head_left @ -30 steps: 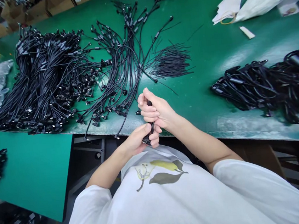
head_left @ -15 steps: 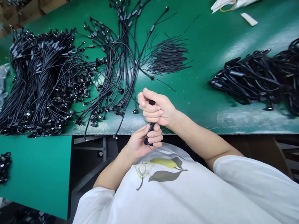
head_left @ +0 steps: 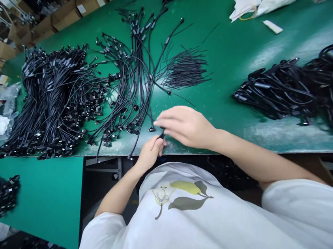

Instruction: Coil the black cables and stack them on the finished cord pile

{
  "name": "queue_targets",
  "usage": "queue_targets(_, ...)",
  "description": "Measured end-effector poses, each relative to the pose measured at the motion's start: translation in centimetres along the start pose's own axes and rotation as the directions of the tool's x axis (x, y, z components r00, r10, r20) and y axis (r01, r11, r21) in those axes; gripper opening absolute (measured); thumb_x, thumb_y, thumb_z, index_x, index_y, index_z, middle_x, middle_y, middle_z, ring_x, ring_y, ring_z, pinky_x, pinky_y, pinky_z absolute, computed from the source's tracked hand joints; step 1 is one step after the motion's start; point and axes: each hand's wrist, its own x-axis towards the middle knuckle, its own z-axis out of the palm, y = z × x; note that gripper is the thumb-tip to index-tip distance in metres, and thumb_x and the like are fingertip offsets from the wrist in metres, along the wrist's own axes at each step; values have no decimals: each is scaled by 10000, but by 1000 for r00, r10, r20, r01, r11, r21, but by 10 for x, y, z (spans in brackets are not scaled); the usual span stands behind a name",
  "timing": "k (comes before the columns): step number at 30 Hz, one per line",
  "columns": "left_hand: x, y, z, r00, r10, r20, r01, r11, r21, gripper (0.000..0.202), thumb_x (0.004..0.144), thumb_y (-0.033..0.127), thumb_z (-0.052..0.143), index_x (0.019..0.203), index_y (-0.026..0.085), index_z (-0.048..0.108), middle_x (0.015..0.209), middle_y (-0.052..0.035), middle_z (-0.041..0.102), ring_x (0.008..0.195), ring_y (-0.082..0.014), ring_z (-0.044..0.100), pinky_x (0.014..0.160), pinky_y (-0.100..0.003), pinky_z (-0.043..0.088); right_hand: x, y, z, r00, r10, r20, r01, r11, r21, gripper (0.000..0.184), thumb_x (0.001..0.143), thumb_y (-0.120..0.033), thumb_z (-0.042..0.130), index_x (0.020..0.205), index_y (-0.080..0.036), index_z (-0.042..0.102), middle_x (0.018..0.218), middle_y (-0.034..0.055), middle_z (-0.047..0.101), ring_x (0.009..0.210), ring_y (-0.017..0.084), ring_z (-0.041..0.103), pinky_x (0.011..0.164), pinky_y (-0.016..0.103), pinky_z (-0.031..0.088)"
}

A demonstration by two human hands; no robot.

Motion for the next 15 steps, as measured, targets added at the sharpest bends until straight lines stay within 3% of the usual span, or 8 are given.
queue_targets(1, 1, 2, -4, 999, 39, -6, -38, 987, 155, 368, 973, 482, 406, 842, 156, 515, 631, -4, 462, 577, -127, 422, 616, -265, 326, -5, -1, -1, 990, -61, 128, 84, 980, -180, 290, 971, -287, 438, 1127, -143, 635, 1138, 131, 618, 1085, 242, 554, 988, 436, 389)
queue_targets(2, 1, 4, -7, 996, 89, 2, -86, 948, 307, 324, 977, 429, 413, 836, 159, 522, 675, -25, 498, 615, -140, 436, 640, -273, 311, -9, -1, -1, 963, -46, 265, 129, 943, -306, 285, 968, -234, 420, 1106, -115, 637, 1089, 148, 627, 1032, 254, 568, 937, 435, 406)
queue_targets(4, 0, 7, -10, 984, 169, 59, -174, 829, 532, 247, 974, 341, 426, 837, 165, 532, 762, -58, 540, 686, -167, 450, 670, -285, 282, -18, -1, 1, 873, 137, 467, 110, 880, -463, 264, 958, -160, 392, 1002, -80, 639, 924, 148, 631, 861, 252, 587, 753, 380, 426)
queue_targets(6, -4, 7, -10, 974, 186, 131, -226, 744, 629, 223, 970, 308, 432, 830, 169, 534, 770, -70, 537, 699, -184, 439, 664, -288, 263, -25, 2, 4, 766, 303, 566, 14, 873, -487, 240, 974, -216, 418, 945, -90, 621, 864, 126, 622, 766, 234, 579, 637, 325, 380)
queue_targets(8, -9, 5, -9, 967, 187, 175, -256, 704, 662, 235, 962, 315, 453, 791, 171, 523, 735, -68, 514, 675, -188, 413, 643, -288, 246, -32, 6, 6, 707, 287, 646, -80, 940, -330, 285, 993, -353, 443, 1000, -116, 602, 923, 103, 632, 790, 209, 587, 645, 297, 379)
queue_targets(11, -15, 3, -9, 954, 181, 237, -295, 697, 654, 243, 957, 330, 462, 778, 173, 515, 734, -67, 516, 670, -187, 413, 640, -288, 244, -39, 10, 8, 719, 187, 669, -133, 982, -132, 308, 1009, -381, 412, 1026, -129, 588, 956, 83, 641, 816, 178, 589, 686, 277, 391)
queue_targets(15, -16, 6, -15, 952, 57, 299, -212, 828, 519, 313, 1004, 343, 320, 840, 168, 521, 785, -57, 564, 730, -171, 484, 700, -275, 312, -42, 1, 12, 757, 234, 609, -4, 935, -354, 311, 1012, -338, 397, 952, -119, 610, 896, 95, 642, 747, 193, 588, 601, 284, 322)
